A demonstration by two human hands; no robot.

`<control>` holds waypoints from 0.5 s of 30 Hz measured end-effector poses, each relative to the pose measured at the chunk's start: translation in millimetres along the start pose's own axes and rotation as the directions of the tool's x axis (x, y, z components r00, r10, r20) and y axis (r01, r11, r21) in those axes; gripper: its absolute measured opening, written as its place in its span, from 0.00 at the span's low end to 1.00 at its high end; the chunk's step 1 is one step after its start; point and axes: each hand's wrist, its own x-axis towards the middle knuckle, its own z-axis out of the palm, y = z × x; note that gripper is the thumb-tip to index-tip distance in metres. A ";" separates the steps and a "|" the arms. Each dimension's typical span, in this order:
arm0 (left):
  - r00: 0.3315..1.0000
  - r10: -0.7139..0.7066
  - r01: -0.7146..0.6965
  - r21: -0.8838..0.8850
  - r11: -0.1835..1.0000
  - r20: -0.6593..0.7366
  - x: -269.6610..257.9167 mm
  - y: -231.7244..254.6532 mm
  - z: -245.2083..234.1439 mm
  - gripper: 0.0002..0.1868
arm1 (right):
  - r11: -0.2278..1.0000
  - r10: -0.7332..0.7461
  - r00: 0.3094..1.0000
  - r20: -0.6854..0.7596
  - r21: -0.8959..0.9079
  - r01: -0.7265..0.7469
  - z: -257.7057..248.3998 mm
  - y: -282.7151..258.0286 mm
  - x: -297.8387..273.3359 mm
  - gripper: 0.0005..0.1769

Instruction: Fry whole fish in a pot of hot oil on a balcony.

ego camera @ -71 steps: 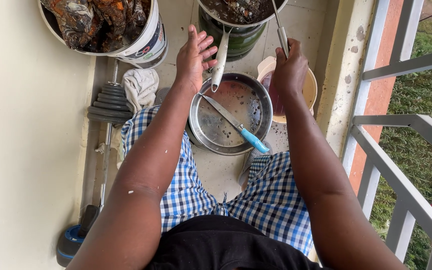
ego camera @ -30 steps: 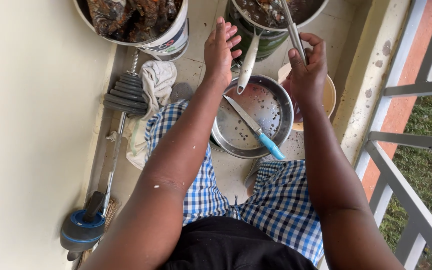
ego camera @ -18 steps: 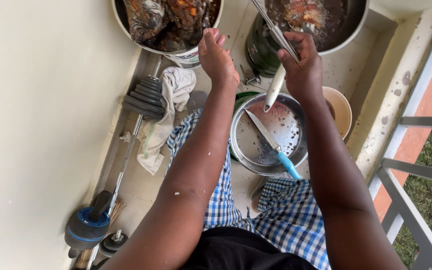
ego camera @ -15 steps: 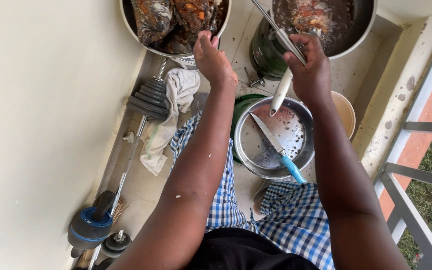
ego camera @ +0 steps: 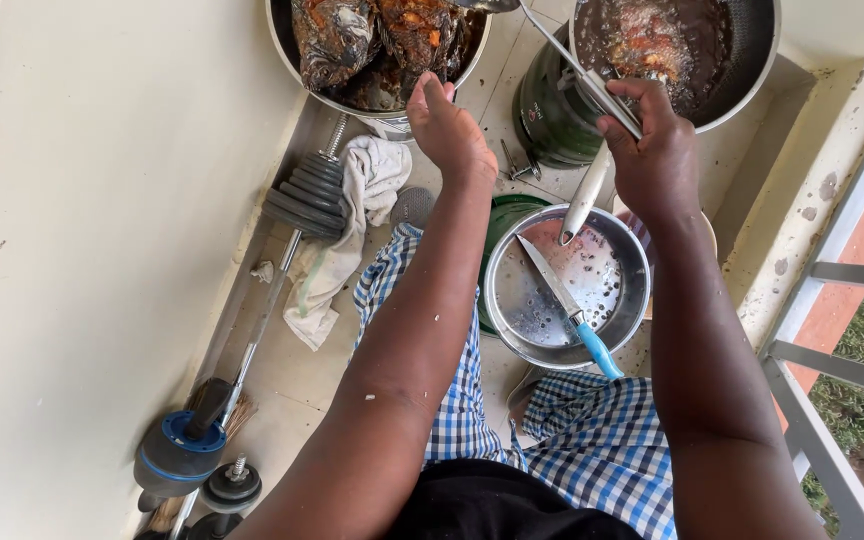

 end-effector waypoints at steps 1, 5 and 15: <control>1.000 0.012 -0.012 0.004 1.000 0.007 0.3 -1.7 -0.2 0.30 | 0.998 0.055 0.998 0.018 -0.041 -0.054 -2.6 -7.4 0.5 0.18; 0.999 -0.045 0.045 0.105 0.993 0.002 -10.0 7.6 3.8 0.31 | 0.990 0.096 0.995 0.038 -0.110 -0.091 -6.6 -20.6 -2.5 0.17; 0.999 0.024 -0.025 0.006 1.000 0.043 -3.7 -7.2 2.0 0.31 | 0.929 -0.212 0.975 -0.071 -0.323 0.178 -3.4 -30.8 -7.8 0.15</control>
